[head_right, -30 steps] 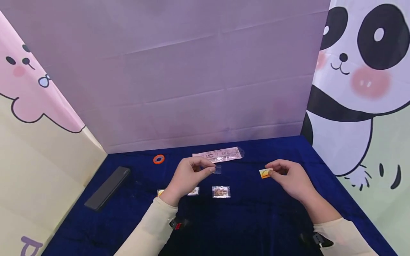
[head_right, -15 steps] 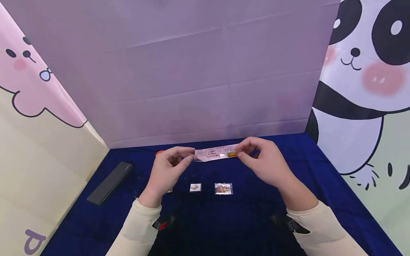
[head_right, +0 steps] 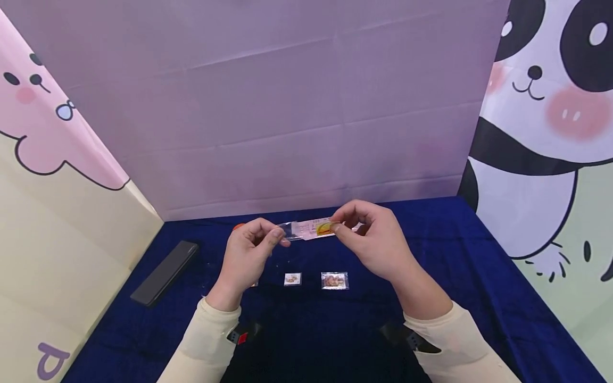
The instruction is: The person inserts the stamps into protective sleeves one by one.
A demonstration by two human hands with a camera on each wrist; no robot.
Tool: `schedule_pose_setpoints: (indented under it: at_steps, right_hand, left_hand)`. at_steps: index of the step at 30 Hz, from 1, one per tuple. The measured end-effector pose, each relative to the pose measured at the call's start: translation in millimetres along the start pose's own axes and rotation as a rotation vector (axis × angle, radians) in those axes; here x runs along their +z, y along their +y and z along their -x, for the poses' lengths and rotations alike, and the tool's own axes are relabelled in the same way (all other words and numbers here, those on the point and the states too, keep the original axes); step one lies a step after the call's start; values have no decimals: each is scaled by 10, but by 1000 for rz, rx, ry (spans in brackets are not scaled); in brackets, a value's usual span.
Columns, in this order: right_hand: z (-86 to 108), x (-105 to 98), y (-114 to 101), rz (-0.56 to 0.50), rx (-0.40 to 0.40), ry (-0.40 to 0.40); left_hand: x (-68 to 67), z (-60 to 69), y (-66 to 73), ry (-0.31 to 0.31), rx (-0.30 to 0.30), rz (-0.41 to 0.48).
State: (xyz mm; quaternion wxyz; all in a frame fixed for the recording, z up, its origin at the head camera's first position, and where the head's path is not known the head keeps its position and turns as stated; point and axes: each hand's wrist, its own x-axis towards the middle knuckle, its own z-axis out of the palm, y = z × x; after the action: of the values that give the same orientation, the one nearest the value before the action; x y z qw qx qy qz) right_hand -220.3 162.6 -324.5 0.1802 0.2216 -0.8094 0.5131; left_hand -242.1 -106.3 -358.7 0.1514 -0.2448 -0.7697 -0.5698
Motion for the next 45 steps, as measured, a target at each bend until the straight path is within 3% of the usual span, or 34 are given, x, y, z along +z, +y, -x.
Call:
schedule_pose_setpoints:
  at_steps: [13,27,36,45]
  right_hand:
    - [34,78,-5,67,5,52]
    - [82,176,-36,40,-8,71]
    - [64,184,-2,64,-30,91]
    - [49,187,42,74,2,64]
  left_hand:
    - [20,18,2,-6,22,-30]
    - [16,33,27,49,23,64]
    - [36,21,17,36,27,80]
    - [42,24,3,24,14,81]
